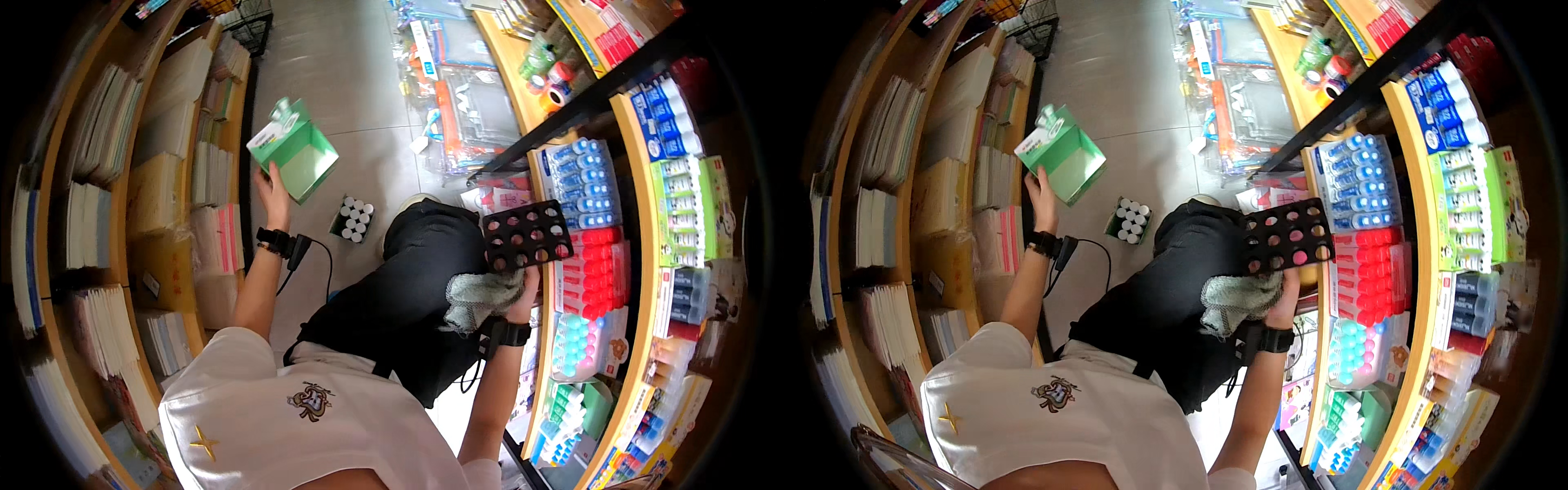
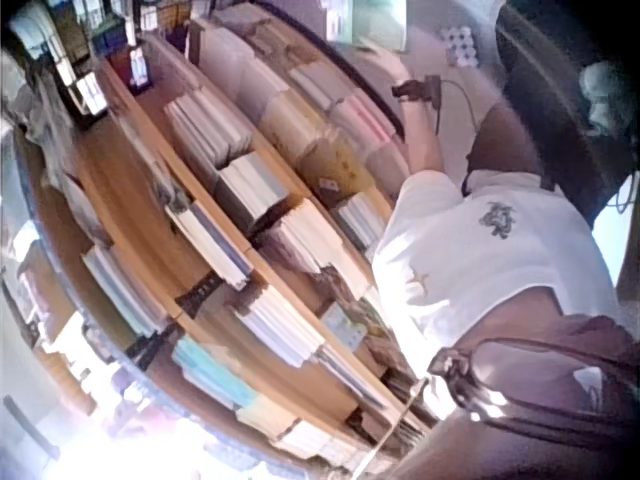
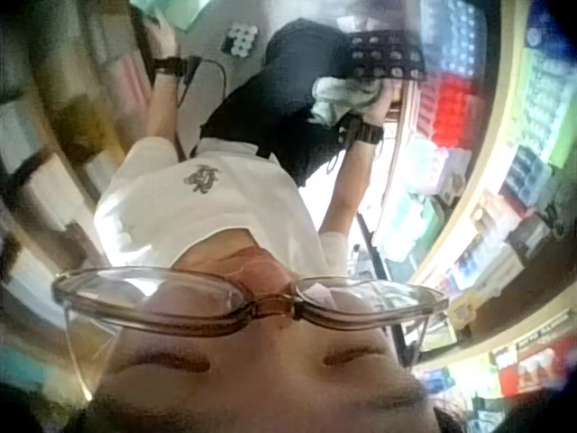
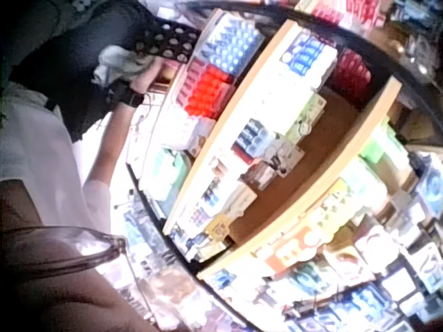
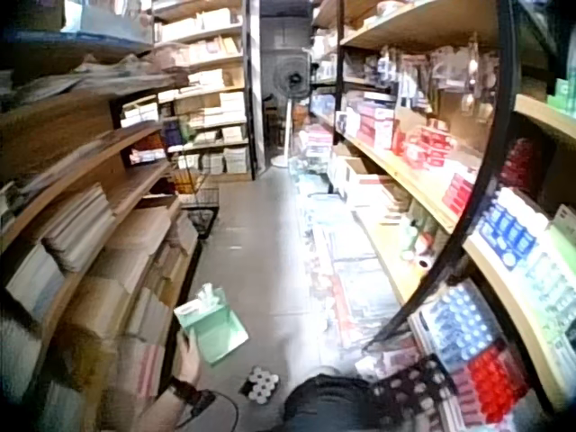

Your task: The person wipes a black plastic tray with a cloth by hand before placing white bottles into a green box.

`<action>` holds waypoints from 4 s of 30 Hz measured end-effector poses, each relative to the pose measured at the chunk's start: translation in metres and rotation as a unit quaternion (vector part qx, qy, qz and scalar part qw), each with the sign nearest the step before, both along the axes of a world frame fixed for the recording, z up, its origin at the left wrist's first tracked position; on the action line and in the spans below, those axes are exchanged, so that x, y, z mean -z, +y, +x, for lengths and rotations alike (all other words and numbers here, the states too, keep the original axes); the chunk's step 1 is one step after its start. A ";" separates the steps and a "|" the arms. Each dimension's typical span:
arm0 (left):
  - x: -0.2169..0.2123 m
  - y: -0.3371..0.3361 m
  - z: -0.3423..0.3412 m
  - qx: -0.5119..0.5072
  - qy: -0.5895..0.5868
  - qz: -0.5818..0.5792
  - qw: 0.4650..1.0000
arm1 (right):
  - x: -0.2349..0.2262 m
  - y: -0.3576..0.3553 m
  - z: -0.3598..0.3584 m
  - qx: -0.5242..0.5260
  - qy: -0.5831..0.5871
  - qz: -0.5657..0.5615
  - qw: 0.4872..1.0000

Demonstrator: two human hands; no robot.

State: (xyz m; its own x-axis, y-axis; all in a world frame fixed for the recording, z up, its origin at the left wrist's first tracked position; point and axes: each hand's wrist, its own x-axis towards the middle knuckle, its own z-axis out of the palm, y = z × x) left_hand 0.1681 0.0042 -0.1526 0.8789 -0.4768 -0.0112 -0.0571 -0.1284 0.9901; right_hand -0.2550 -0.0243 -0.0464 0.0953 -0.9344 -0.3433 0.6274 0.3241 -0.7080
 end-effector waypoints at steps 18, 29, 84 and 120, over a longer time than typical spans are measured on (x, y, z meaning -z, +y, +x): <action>0.297 0.190 0.017 -0.140 0.248 0.330 0.900 | 0.022 -0.007 -0.006 -0.077 0.106 0.062 0.989; 0.231 0.132 -0.019 0.221 0.396 0.489 0.745 | -0.002 -0.015 0.030 -0.064 0.088 0.053 0.993; -0.112 -0.107 -0.276 0.509 0.641 -0.013 0.575 | -0.016 -0.093 0.031 0.055 0.488 -0.365 0.790; -0.122 -0.121 -0.208 0.462 0.410 -0.098 0.780 | -0.009 -0.108 0.061 -0.026 -0.128 -0.122 0.984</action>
